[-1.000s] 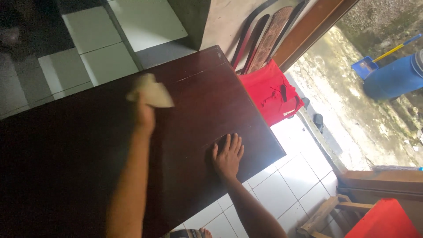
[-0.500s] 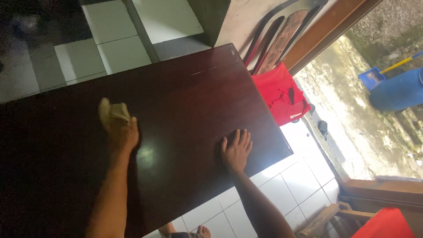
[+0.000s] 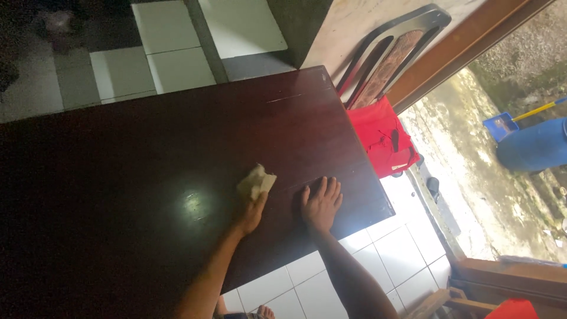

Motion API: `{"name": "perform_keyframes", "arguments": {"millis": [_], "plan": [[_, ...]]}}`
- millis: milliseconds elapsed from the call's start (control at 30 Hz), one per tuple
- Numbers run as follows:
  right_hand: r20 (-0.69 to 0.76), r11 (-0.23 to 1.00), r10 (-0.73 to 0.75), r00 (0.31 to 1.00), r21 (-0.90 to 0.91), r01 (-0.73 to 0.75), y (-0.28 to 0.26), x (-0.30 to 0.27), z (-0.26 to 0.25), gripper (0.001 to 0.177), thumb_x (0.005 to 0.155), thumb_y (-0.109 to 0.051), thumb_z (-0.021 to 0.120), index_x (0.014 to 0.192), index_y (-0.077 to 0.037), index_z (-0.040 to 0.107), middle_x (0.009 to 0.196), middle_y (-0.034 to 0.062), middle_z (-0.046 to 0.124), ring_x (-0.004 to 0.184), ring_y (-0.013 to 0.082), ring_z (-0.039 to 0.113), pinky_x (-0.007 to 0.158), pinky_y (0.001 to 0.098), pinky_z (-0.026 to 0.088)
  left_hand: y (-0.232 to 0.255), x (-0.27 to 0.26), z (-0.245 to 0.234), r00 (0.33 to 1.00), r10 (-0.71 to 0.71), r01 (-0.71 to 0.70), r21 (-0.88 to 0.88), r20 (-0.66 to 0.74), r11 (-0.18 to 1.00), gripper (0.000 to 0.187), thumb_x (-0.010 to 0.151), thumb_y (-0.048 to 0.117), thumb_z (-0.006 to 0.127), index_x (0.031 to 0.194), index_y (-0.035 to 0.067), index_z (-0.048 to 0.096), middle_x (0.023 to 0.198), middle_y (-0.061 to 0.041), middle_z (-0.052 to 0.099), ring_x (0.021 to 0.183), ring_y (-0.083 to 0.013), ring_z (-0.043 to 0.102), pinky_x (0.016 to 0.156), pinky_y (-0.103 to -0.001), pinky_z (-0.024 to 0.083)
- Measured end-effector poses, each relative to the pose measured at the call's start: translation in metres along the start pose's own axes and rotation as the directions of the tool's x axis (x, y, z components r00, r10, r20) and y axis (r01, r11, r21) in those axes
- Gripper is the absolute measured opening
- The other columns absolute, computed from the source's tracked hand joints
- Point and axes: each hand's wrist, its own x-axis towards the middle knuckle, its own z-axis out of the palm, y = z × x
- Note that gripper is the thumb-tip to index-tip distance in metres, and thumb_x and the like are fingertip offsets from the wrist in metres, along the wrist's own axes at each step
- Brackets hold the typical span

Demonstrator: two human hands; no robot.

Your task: The person wipes the surface of a dark wooden table with a cloth, moving systematically across the top. The person uses a light-colored cloth to wipe the table surface in broad strokes.

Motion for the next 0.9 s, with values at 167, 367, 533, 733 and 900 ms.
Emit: {"name": "perform_keyframes", "arguments": {"millis": [167,367,533,733,900], "plan": [[-0.020,0.999,-0.004,1.000,-0.036,0.003,0.009,0.003,0.018,0.067,0.104,-0.054,0.038,0.154,-0.009,0.043,0.161,0.0197,0.035,0.155,0.0352,0.027,0.124,0.0549,0.023,-0.001,-0.014,-0.056,0.879,0.079,-0.279,-0.374,-0.469,0.885,0.051,0.110,0.026,0.044,0.145,-0.012,0.049,0.154,-0.035,0.042,0.146,-0.0403,0.038,0.128,-0.051,0.021],[-0.170,0.998,-0.045,0.984,-0.060,0.035,0.010,0.001,0.027,0.063,0.101,-0.048,0.051,0.149,-0.007,0.052,0.156,0.0216,0.044,0.151,0.0376,0.037,0.121,0.0555,0.029,-0.082,-0.037,-0.195,0.639,0.098,-0.424,-0.243,-0.763,0.872,0.056,0.119,0.040,0.030,0.147,-0.005,0.048,0.152,-0.028,0.043,0.144,-0.0368,0.040,0.126,-0.054,0.021],[-0.175,0.994,-0.065,0.982,-0.095,0.049,0.016,0.000,0.036,0.062,0.103,-0.049,0.048,0.150,-0.008,0.051,0.157,0.0216,0.045,0.151,0.0374,0.037,0.120,0.0551,0.031,-0.067,-0.030,-0.220,0.634,0.000,-0.017,-0.014,-0.773,1.000,0.073,0.114,0.061,0.034,0.144,-0.004,0.052,0.144,-0.033,0.051,0.134,-0.0458,0.052,0.113,-0.061,0.038],[-0.151,0.996,-0.052,0.987,-0.076,0.040,0.011,0.001,0.029,0.064,0.103,-0.050,0.045,0.150,-0.006,0.051,0.156,0.0227,0.045,0.151,0.0390,0.038,0.120,0.0567,0.030,-0.075,0.000,-0.168,0.687,0.434,0.219,0.736,-0.583,0.641,0.046,0.112,0.030,0.047,0.094,0.002,0.078,0.083,-0.022,0.076,0.083,-0.0388,0.076,0.076,-0.053,0.056],[-0.164,0.996,-0.072,0.984,-0.057,0.063,0.005,-0.003,0.022,0.065,0.102,-0.047,0.046,0.149,-0.003,0.051,0.154,0.0252,0.046,0.150,0.0409,0.039,0.119,0.0572,0.032,-0.050,0.010,-0.102,0.726,0.451,0.105,0.732,-0.519,0.674,0.034,0.106,0.019,0.050,0.093,0.003,0.078,0.083,-0.022,0.077,0.084,-0.0360,0.077,0.079,-0.053,0.059]]}}
